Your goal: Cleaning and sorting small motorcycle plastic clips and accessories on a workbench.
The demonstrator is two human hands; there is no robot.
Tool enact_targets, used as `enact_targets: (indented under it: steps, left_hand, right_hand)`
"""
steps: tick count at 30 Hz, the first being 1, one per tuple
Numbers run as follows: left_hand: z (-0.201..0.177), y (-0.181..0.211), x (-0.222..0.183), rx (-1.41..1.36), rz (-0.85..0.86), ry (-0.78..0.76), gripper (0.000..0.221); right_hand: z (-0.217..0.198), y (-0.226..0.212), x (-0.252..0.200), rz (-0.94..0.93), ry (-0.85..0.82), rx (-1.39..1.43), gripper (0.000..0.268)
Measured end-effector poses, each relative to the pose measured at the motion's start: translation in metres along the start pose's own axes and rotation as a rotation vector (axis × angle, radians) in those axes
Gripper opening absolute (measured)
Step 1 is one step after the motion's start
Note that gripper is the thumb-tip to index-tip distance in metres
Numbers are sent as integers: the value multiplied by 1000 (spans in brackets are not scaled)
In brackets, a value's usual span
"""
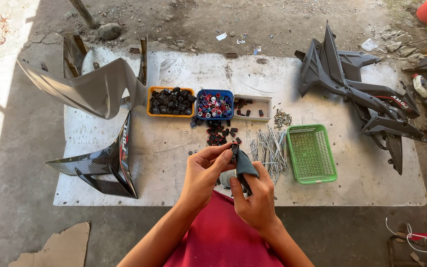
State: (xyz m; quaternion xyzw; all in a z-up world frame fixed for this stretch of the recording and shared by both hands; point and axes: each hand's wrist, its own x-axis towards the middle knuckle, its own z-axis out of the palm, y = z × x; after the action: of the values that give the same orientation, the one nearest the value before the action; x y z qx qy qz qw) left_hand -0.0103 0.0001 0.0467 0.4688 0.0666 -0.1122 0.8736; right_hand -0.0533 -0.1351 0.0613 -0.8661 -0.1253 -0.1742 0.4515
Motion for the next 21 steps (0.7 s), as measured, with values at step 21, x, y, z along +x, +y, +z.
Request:
enact_targets:
  steps: [21]
  left_hand:
    - [-15,-12,4,-105,-22,-24,31]
  right_hand:
    - [3,2,-5,59,-35,8,13]
